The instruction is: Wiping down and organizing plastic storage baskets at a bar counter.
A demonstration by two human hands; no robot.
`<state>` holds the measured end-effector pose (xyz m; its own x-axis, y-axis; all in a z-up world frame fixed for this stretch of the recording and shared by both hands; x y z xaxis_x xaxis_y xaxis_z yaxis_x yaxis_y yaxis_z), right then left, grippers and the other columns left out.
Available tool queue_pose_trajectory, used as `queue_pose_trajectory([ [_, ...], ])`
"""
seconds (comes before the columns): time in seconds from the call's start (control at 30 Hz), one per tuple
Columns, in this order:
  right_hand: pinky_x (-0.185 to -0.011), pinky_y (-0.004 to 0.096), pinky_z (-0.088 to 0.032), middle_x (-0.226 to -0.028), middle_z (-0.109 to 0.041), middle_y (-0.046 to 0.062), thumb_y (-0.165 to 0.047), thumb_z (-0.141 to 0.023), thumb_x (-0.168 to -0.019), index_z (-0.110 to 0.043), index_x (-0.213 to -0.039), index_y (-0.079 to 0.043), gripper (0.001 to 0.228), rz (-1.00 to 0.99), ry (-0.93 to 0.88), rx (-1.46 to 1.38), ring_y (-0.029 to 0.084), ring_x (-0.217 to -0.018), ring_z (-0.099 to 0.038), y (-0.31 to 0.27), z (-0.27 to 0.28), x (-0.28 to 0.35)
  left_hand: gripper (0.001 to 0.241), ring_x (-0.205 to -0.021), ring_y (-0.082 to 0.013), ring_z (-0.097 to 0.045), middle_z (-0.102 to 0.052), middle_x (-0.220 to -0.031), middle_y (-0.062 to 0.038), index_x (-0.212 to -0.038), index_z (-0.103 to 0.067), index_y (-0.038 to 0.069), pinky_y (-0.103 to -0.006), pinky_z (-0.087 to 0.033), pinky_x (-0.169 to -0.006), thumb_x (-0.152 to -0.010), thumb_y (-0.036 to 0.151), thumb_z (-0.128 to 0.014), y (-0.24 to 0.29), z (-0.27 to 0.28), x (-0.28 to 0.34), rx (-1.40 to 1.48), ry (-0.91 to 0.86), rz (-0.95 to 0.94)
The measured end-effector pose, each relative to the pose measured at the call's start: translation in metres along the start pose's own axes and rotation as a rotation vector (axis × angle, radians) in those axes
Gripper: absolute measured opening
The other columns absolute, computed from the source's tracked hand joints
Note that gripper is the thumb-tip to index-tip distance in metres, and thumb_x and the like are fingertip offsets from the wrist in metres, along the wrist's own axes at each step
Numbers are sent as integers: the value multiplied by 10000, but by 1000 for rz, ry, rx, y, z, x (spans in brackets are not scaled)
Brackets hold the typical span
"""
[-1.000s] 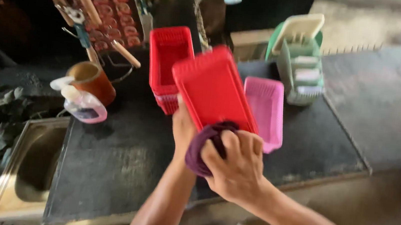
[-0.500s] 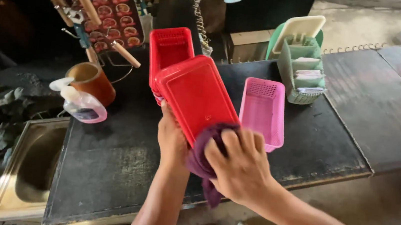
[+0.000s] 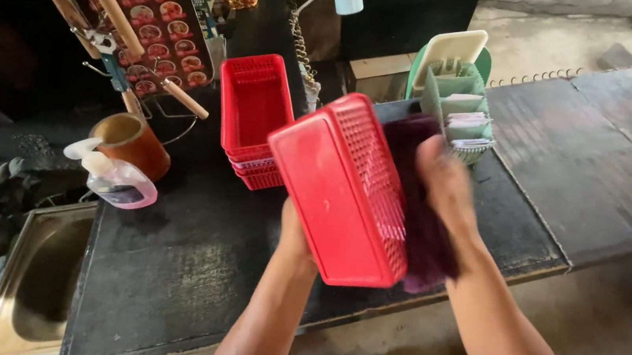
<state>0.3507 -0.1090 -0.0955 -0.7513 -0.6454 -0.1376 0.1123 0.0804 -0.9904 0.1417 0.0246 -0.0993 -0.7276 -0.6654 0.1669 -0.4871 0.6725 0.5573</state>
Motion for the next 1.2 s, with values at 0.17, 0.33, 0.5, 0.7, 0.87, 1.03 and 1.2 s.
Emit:
queue_pose_trajectory([
  [0.17, -852, 288, -507, -1042, -715, 23, -237, -655, -961, -658, -1161, 7, 316, -23, -361, -330, 99, -938, -648, -111, -75, 70, 433, -886, -252, -726, -728, -1084, -145, -1258, -632, -26, -386, -618, -772, -1022, 325, -535, -7, -11, -19, -58, -126, 53],
  [0.33, -890, 271, -528, -1105, -735, 22, -191, -643, -985, -681, -1245, -10, 320, 160, -173, -227, 79, -969, -663, -151, -84, 86, 530, -1055, -239, -663, -679, -1250, -121, -1419, -516, 73, -391, -543, -902, -1023, 423, -480, 19, -50, 12, -152, -368, -49],
  [0.5, -840, 296, -514, -1054, -692, 67, -194, -624, -1021, -693, -1192, -20, 254, 145, -113, -4, 119, -952, -609, -129, -102, 97, 681, -1375, -222, -485, -502, -1492, -82, -1586, -344, 125, -408, -376, -1184, -1050, 502, -532, -11, -37, 9, -287, -554, -142],
  [0.7, -939, 448, -469, -1137, -602, 235, -46, -625, -737, -650, -1077, 72, 361, 776, -412, 915, 407, -1115, -555, -178, -152, 139, 800, -1233, -283, -614, -631, -1364, -120, -1495, -464, 92, -459, -479, -1086, -971, 693, -416, -7, -39, 11, 122, -523, 201],
  [0.87, -907, 481, -485, -1054, -612, 210, -26, -626, -752, -665, -982, 9, 236, 708, -170, 1119, 413, -1056, -576, -156, -123, 87, 788, -1221, -255, -616, -634, -1362, -106, -1500, -477, 65, -431, -476, -1086, -1000, 668, -391, -49, -10, 1, -73, -410, 199],
  [1.03, -879, 518, -464, -992, -615, 192, -56, -681, -798, -657, -930, -14, 141, 786, 171, 1117, 410, -1009, -576, -191, -113, 70, 726, -1224, -198, -629, -647, -1366, -51, -1475, -494, 80, -387, -500, -1090, -1002, 617, -373, -62, 11, -12, -204, -384, 175],
  [1.2, -932, 446, -494, -1034, -640, 193, -142, -730, -671, -657, -952, -22, 314, 688, -344, 752, 380, -1065, -585, -174, -148, 110, 662, -948, -256, -693, -704, -1105, -136, -1375, -526, -41, -381, -578, -842, -1172, 563, -346, -8, -24, -6, 228, -649, 180],
])
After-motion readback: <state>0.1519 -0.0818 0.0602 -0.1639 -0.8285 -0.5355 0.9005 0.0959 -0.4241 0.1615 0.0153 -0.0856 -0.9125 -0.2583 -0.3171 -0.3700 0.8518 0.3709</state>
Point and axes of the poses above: each hand's wrist, its own x-axis away from the middle knuckle, its own z-axis out of the back of the hand, y = z × x, the point moved 10 cm from there along -x, towards the middle knuckle
